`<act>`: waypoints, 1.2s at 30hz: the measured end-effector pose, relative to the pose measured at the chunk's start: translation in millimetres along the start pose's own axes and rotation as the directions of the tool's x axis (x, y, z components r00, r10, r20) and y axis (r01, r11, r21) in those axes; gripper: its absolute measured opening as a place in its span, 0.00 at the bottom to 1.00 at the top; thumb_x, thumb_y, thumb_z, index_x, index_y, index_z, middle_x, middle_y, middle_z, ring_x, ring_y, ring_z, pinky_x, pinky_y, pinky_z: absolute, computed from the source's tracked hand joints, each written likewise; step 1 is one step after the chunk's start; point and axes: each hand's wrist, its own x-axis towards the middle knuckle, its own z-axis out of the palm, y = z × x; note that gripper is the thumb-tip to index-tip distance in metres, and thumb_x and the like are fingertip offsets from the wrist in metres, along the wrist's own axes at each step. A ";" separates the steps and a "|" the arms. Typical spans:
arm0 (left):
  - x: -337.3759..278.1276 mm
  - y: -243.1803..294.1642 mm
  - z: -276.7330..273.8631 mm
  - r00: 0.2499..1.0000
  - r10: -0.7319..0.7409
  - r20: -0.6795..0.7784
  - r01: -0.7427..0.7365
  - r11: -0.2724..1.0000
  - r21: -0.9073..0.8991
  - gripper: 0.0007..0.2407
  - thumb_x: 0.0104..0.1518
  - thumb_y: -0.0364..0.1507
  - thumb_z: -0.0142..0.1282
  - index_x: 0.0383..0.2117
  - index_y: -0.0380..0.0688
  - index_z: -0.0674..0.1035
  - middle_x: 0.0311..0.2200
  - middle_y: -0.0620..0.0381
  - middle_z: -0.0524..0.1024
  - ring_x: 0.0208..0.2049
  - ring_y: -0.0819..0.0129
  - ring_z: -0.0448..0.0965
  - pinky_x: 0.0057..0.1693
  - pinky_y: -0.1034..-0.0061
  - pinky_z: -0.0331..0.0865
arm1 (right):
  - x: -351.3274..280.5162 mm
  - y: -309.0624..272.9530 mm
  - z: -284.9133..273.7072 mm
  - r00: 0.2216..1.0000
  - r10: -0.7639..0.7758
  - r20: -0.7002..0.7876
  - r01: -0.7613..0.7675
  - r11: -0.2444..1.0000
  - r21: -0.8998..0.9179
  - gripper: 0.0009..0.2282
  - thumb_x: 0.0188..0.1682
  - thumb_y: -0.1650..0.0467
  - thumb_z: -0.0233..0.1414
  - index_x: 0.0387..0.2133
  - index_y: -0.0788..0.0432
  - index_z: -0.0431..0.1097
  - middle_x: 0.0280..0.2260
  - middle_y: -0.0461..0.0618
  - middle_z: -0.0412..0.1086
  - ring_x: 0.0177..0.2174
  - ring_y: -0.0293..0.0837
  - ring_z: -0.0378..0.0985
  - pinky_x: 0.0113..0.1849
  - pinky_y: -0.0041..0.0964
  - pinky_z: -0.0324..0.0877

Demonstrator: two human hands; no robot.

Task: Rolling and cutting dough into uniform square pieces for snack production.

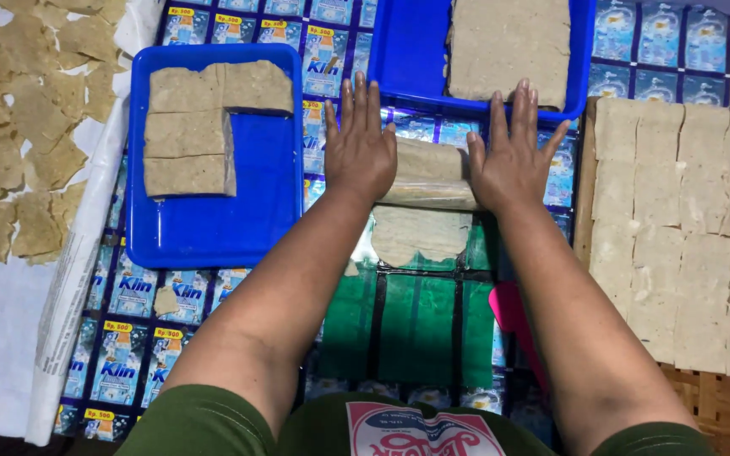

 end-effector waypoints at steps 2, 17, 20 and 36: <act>7.9 0.4 0.5 1.000 0.001 -0.018 -0.001 1.000 0.000 0.27 0.70 0.38 0.32 0.72 0.34 0.47 0.74 0.43 0.34 0.74 0.55 0.27 0.73 0.50 0.25 | 8.5 0.3 -1.4 0.999 -0.018 -0.042 0.019 1.000 0.011 0.30 0.61 0.57 0.36 0.73 0.62 0.47 0.72 0.59 0.30 0.70 0.54 0.27 0.59 0.74 0.18; -98.7 4.2 -5.7 0.991 0.084 0.107 -0.080 0.996 -0.035 0.26 0.66 0.34 0.29 0.71 0.40 0.55 0.75 0.45 0.41 0.75 0.51 0.36 0.75 0.51 0.29 | -85.3 10.4 23.8 0.993 -0.014 0.119 0.024 0.996 -0.082 0.29 0.59 0.54 0.31 0.73 0.50 0.44 0.74 0.54 0.33 0.72 0.54 0.30 0.62 0.76 0.21; -119.9 -3.3 9.9 0.989 0.147 0.020 -0.146 0.988 -0.045 0.25 0.65 0.35 0.32 0.69 0.39 0.60 0.74 0.43 0.47 0.75 0.49 0.42 0.74 0.52 0.34 | -111.7 8.6 23.9 0.995 -0.031 0.095 0.038 0.997 -0.074 0.29 0.60 0.56 0.32 0.72 0.54 0.45 0.74 0.55 0.38 0.71 0.55 0.35 0.62 0.76 0.21; -124.5 -11.9 35.6 0.970 0.203 -0.134 -0.208 0.978 -0.025 0.23 0.67 0.42 0.37 0.63 0.40 0.68 0.69 0.45 0.60 0.71 0.49 0.56 0.73 0.55 0.47 | -125.2 23.6 37.2 0.996 -0.038 0.086 0.044 0.997 -0.066 0.32 0.61 0.50 0.30 0.71 0.58 0.47 0.73 0.57 0.43 0.70 0.54 0.43 0.63 0.77 0.25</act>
